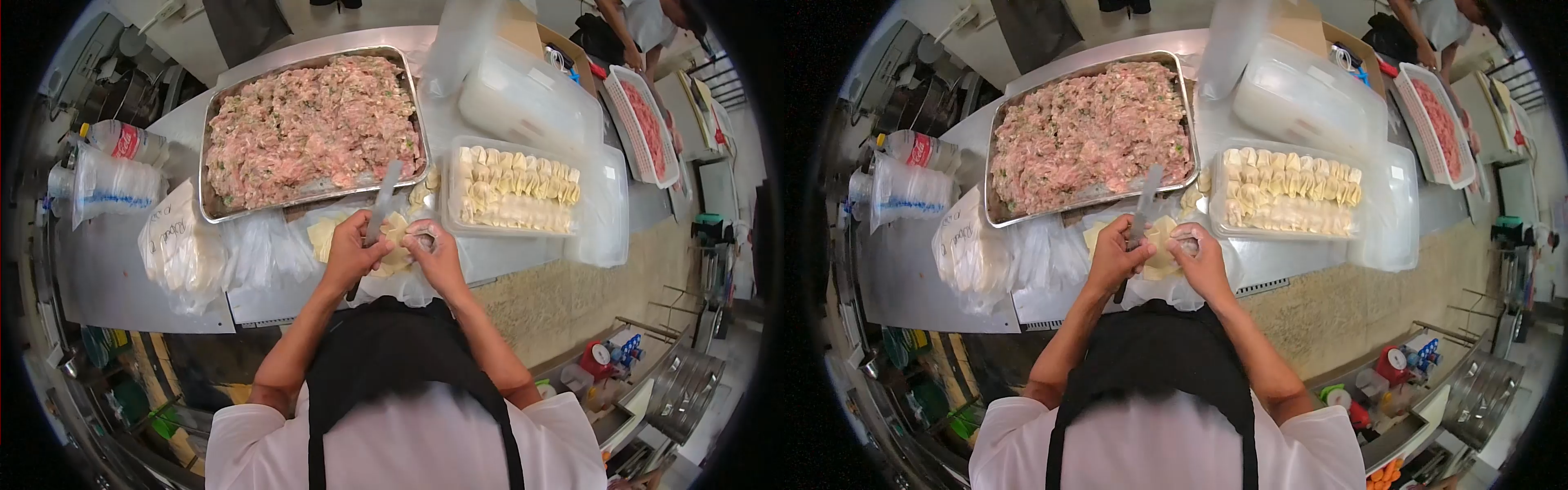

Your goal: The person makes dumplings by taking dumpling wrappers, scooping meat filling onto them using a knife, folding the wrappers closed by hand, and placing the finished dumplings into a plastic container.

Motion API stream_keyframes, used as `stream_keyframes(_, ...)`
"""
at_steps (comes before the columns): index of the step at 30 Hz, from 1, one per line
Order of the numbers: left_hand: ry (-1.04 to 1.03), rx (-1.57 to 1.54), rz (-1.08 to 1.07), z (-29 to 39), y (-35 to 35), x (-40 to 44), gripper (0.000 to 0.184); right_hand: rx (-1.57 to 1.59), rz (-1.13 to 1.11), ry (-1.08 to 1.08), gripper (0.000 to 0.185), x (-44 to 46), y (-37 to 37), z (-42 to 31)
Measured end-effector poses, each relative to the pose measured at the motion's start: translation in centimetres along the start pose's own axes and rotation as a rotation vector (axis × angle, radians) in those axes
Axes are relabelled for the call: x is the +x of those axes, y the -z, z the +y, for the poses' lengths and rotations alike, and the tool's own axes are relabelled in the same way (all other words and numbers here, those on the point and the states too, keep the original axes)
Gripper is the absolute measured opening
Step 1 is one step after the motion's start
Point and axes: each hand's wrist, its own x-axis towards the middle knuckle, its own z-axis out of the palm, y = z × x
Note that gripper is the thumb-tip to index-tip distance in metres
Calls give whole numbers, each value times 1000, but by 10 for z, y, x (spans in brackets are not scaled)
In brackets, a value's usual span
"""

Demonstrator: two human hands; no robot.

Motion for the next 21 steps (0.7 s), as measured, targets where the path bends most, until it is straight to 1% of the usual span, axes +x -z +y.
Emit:
stream_keyframes(1, 1, 4, -4, 0, 0, 1, 30, -16, -13, 41, 14, -2, -1, -1)
stream_keyframes(2, 20, -57, 15, -2, -1, 2, 29, -32, -26, 82, 14, -4, -2, -2)
stream_keyframes(3, 39, -117, 33, -3, -2, 2, 28, -31, -20, 81, 14, -4, -3, -3)
stream_keyframes(4, 41, -116, 28, -4, -3, 3, 28, -14, -68, 77, 14, -4, -3, -4)
stream_keyframes(5, 65, -176, 3, -5, -2, 4, 30, 2, -118, 72, 15, -3, -3, -5)
stream_keyframes(6, 87, -235, -20, -5, -1, 5, 31, 3, -115, 74, 15, -3, -3, -7)
stream_keyframes(8, 88, -207, 5, -7, 2, 6, 33, -41, -113, 11, 12, -3, -2, -9)
stream_keyframes(9, 88, -181, 32, -6, 3, 6, 35, -41, -113, 11, 12, -2, -2, -9)
stream_keyframes(12, 87, -137, 5, -2, 9, 3, 36, 5, -91, 32, 11, -2, -2, -9)
stream_keyframes(19, 49, -162, -21, -8, 10, -1, 35, 5, -106, 2, 11, -2, -4, -12)
stream_keyframes(21, 45, -162, 35, -9, 9, -2, 32, 31, -104, 4, 11, -2, -1, -11)
